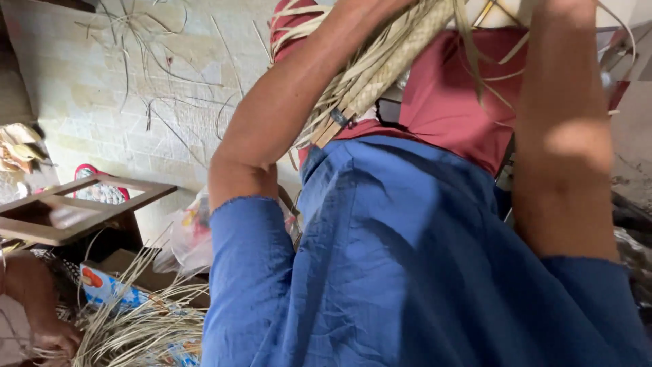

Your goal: The person weaves a basket by hand, interlacing dried plant strips through a partially completed frame. They repeatedly pull and tighten the strips to maintain tension and shape while seated on the floor.

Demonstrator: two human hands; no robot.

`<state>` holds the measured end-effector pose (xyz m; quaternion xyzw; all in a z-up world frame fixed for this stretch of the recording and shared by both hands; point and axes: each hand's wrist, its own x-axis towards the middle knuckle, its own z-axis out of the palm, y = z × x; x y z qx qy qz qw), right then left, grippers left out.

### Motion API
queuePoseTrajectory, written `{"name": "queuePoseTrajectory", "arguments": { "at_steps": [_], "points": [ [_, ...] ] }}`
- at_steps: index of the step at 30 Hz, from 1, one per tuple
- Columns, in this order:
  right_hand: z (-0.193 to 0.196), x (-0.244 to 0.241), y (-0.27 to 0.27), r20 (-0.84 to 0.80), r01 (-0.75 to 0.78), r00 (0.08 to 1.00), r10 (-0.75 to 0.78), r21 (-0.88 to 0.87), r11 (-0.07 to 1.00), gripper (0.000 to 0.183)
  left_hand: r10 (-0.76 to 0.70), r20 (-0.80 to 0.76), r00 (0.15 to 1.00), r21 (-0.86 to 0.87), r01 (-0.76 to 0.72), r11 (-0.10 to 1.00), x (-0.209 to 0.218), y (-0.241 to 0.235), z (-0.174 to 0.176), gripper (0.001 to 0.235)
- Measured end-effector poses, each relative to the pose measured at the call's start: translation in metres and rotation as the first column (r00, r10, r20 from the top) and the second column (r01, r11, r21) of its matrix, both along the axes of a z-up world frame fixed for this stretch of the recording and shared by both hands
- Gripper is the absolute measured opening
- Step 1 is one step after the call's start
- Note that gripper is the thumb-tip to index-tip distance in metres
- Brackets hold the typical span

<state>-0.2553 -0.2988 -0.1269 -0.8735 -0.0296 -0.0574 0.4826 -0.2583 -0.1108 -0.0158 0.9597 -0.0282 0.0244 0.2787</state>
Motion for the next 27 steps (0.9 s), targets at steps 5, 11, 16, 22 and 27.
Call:
{"name": "queuePoseTrajectory", "arguments": {
  "at_steps": [5, 11, 16, 22, 27],
  "points": [
    [0.036, 0.028, -0.013, 0.090, 0.026, 0.995, -0.030, 0.042, 0.999, 0.072, -0.084, 0.055, 0.995, 0.042, 0.082, 0.996, 0.013, -0.011, 0.019, 0.055],
    [0.077, 0.070, -0.032, 0.153, 0.124, 0.977, -0.151, 0.169, 0.978, 0.070, 0.018, -0.002, 1.000, -0.206, -0.018, 0.978, -0.018, -0.025, 0.017, 0.059],
    [0.070, 0.052, -0.041, 0.244, 0.042, 0.963, -0.114, 0.280, 0.959, 0.052, 0.099, -0.089, 0.991, -0.520, -0.131, 0.844, -0.031, -0.032, 0.027, 0.069],
    [0.102, 0.068, -0.023, -0.222, 0.230, 0.966, -0.136, 0.485, 0.844, 0.015, 0.044, -0.119, 0.992, -0.530, -0.101, 0.842, -0.005, 0.005, 0.007, 0.065],
    [0.047, 0.085, -0.038, -0.299, 0.233, 0.947, -0.121, 0.374, 0.898, 0.063, -0.041, -0.229, 0.973, -0.699, -0.135, 0.702, 0.003, 0.009, -0.012, 0.047]
  ]
}}
